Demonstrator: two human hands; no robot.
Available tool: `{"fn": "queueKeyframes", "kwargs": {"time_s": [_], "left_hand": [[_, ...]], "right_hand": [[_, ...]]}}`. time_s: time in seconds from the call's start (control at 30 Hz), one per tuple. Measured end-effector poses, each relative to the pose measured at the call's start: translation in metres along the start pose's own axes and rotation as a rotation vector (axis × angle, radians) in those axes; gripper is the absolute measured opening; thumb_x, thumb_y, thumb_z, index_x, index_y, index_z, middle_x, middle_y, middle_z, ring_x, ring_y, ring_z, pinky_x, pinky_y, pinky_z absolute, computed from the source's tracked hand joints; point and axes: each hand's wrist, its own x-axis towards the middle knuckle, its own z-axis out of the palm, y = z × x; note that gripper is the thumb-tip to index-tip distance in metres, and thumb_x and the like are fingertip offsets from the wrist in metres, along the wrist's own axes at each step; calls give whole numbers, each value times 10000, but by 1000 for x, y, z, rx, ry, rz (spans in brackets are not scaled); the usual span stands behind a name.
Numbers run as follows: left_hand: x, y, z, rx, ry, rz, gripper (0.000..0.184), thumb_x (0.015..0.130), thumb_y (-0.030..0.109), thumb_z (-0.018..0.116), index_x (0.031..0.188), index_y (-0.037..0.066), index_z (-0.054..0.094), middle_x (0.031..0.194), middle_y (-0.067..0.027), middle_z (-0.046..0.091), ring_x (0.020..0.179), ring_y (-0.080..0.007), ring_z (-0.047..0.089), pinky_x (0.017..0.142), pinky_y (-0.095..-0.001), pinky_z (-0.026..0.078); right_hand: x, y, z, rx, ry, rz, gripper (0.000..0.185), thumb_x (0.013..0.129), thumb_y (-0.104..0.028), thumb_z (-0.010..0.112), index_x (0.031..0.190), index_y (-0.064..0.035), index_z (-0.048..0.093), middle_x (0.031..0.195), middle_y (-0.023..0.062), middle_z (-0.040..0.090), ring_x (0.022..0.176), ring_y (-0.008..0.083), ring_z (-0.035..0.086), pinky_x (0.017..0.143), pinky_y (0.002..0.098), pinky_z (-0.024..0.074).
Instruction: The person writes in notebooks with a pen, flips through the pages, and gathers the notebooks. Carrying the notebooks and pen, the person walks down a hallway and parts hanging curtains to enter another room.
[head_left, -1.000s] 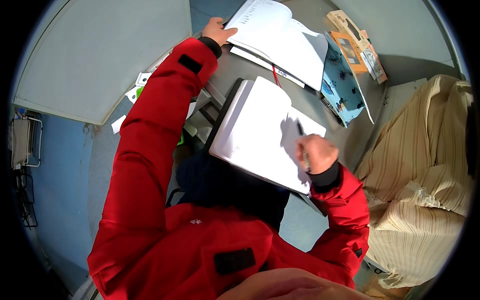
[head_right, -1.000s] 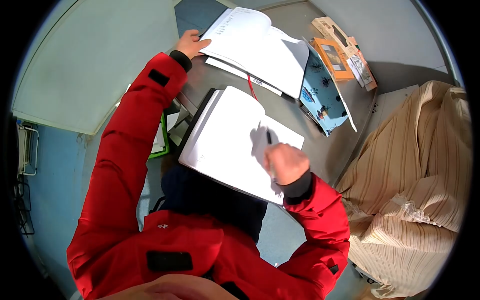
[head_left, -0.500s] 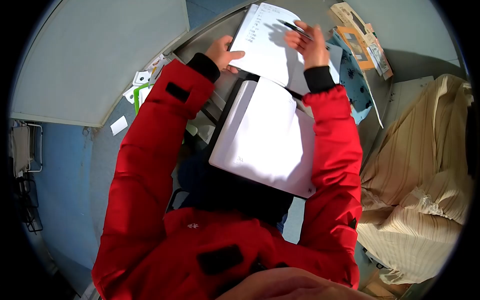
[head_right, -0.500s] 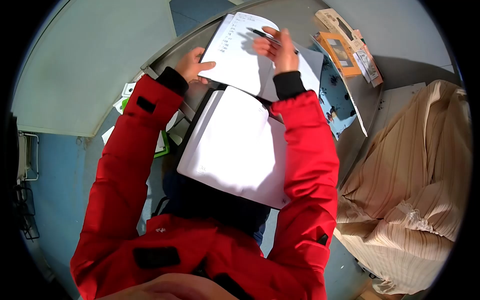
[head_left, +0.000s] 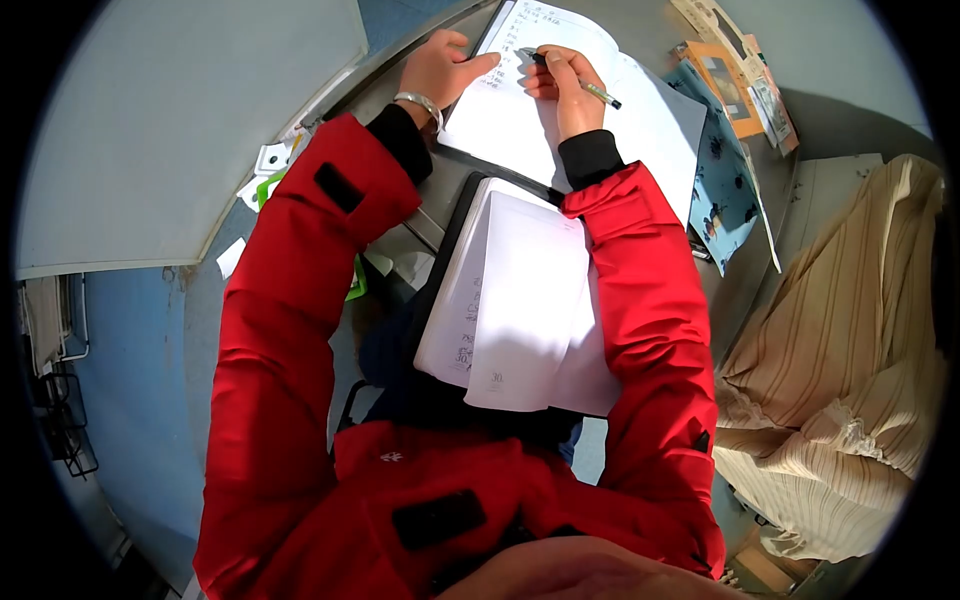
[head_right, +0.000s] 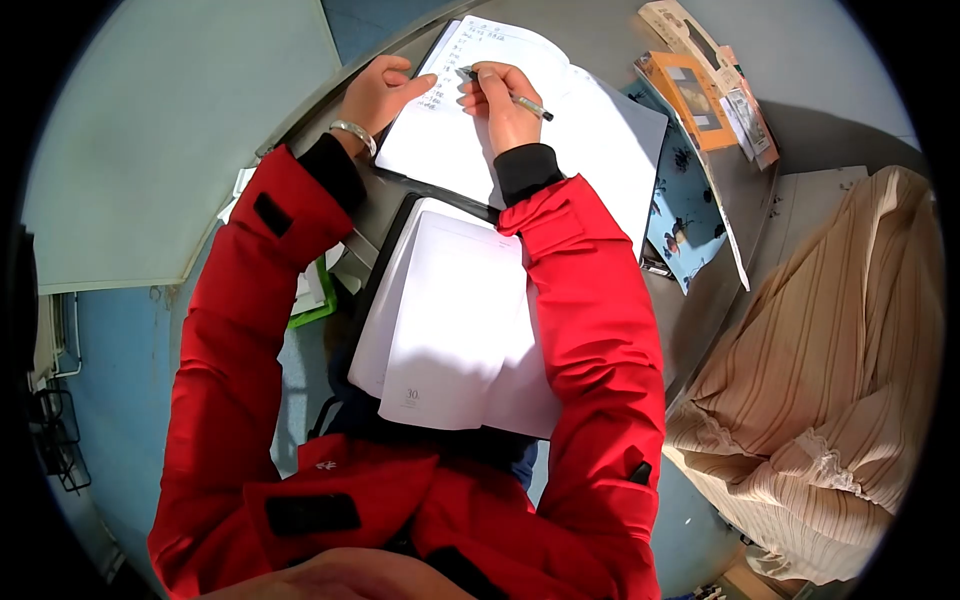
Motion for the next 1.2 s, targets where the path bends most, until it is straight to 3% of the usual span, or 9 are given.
{"fn": "queueKeyframes", "kwargs": {"time_s": [0.03, 0.13, 0.33, 0.43, 0.67, 1.2], "left_hand": [[4, -3, 1, -31, -41, -27, 521, 706, 472, 757, 932, 12, 668, 807, -127, 687, 709, -211, 663, 635, -293, 518], [12, -8, 1, -57, -222, -16, 369, 779, 294, 752, 964, -7, 646, 794, -89, 680, 691, -144, 650, 564, -232, 483], [2, 2, -5, -242, -205, 17, 324, 750, 233, 755, 923, -6, 623, 748, -107, 670, 600, -150, 606, 554, -263, 469], [2, 5, -8, -171, -201, 44, 297, 769, 263, 745, 894, 23, 623, 717, -49, 624, 608, -122, 580, 537, -244, 443], [1, 5, -5, -198, -140, 107, 270, 751, 222, 751, 879, 29, 611, 710, -80, 650, 574, -141, 571, 533, -261, 441], [4, -6, 2, -124, -156, 97, 276, 774, 239, 754, 914, 33, 634, 743, -44, 647, 615, -111, 566, 555, -227, 444]], "right_hand": [[0, 0, 1, -30, 6, -13, 194, 923, -195, 589, 963, -7, 612, 745, 66, 627, 617, 106, 557, 592, 241, 473], [-2, -3, -1, -160, -21, 18, 204, 919, -199, 594, 972, -3, 611, 767, 72, 628, 640, 113, 571, 616, 245, 485], [2, 3, 7, -136, -23, 4, 195, 899, -182, 613, 957, 4, 604, 754, 66, 622, 656, 115, 591, 601, 241, 494], [2, 5, 12, -182, -16, -9, 177, 895, -169, 611, 931, 3, 594, 732, 66, 615, 624, 111, 585, 559, 237, 485], [3, 6, 20, -169, -7, -26, 151, 888, -146, 608, 865, -7, 555, 669, 65, 599, 532, 108, 560, 490, 229, 460], [2, 7, 21, -227, 10, -51, 155, 886, -133, 603, 839, 6, 554, 643, 65, 594, 525, 103, 551, 488, 230, 454]]}}
